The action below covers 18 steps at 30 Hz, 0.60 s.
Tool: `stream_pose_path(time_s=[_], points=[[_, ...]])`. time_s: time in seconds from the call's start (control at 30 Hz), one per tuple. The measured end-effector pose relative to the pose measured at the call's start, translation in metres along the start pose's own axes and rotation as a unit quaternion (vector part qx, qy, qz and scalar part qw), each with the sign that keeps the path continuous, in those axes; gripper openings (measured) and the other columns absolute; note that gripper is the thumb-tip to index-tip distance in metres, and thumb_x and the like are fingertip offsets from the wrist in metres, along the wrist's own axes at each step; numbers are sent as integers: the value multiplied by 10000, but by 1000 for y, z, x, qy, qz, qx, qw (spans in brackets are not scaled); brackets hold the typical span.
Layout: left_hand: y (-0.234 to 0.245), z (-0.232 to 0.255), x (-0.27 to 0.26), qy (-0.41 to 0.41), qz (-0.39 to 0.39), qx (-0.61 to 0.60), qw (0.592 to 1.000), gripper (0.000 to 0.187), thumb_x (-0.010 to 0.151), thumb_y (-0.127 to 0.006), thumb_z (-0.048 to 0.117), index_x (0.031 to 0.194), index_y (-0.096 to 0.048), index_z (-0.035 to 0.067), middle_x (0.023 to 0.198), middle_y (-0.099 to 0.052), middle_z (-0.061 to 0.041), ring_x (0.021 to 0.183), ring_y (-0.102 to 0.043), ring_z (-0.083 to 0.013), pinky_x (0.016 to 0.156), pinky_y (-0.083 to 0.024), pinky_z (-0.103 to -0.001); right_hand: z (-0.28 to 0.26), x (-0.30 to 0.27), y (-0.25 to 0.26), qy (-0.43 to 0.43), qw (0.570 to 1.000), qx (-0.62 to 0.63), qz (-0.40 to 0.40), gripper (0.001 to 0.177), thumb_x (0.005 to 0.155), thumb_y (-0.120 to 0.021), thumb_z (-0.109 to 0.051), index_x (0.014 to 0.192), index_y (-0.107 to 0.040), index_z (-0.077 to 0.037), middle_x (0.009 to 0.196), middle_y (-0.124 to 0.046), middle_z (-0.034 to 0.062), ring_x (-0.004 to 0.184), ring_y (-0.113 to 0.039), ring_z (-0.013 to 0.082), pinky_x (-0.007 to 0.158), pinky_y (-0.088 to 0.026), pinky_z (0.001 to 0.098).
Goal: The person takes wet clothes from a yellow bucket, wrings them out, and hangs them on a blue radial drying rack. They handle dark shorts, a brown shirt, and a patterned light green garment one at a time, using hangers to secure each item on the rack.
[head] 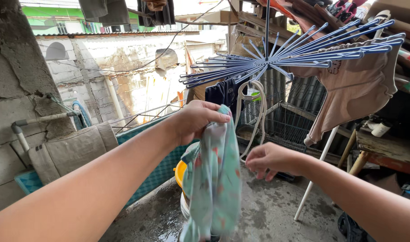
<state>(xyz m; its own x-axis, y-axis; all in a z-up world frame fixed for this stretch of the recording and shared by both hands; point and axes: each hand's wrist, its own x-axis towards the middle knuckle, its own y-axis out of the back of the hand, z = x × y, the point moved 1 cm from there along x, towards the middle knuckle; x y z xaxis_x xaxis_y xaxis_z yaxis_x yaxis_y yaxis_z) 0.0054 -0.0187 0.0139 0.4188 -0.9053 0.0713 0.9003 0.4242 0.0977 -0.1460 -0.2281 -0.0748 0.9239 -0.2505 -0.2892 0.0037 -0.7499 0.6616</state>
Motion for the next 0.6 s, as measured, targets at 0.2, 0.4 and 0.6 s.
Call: stream_pose_path(time_s=[0.2, 0.4, 0.6], points=[[7, 20, 8, -33, 10, -58, 998, 127, 825, -734, 114, 907, -652, 63, 790, -682, -73, 687, -680, -203, 666, -602, -422, 38, -4, -35, -90, 993, -61, -51, 688, 870, -757, -272, 1471, -449, -143, 1226, -729, 124, 1036, -736, 221, 863, -660, 350], [15, 63, -2, -114, -52, -194, 973, 125, 843, -691, 106, 924, -639, 26, 812, -686, -96, 735, -708, -239, 773, -633, -472, 65, 16, -85, -168, 986, 8, 17, 1005, 872, -850, -264, 1608, -167, -287, 1480, -451, 143, 1280, -631, 329, 954, -668, 493], [50, 60, -26, -150, -5, -234, 960, 118, 873, -706, 58, 961, -632, 28, 848, -681, -91, 801, -688, -243, 893, -609, -432, 98, 62, -119, -147, 973, 177, 8, 493, 927, -666, -379, 1393, -661, -217, 1343, -699, 118, 1218, -632, 364, 844, -603, 643]])
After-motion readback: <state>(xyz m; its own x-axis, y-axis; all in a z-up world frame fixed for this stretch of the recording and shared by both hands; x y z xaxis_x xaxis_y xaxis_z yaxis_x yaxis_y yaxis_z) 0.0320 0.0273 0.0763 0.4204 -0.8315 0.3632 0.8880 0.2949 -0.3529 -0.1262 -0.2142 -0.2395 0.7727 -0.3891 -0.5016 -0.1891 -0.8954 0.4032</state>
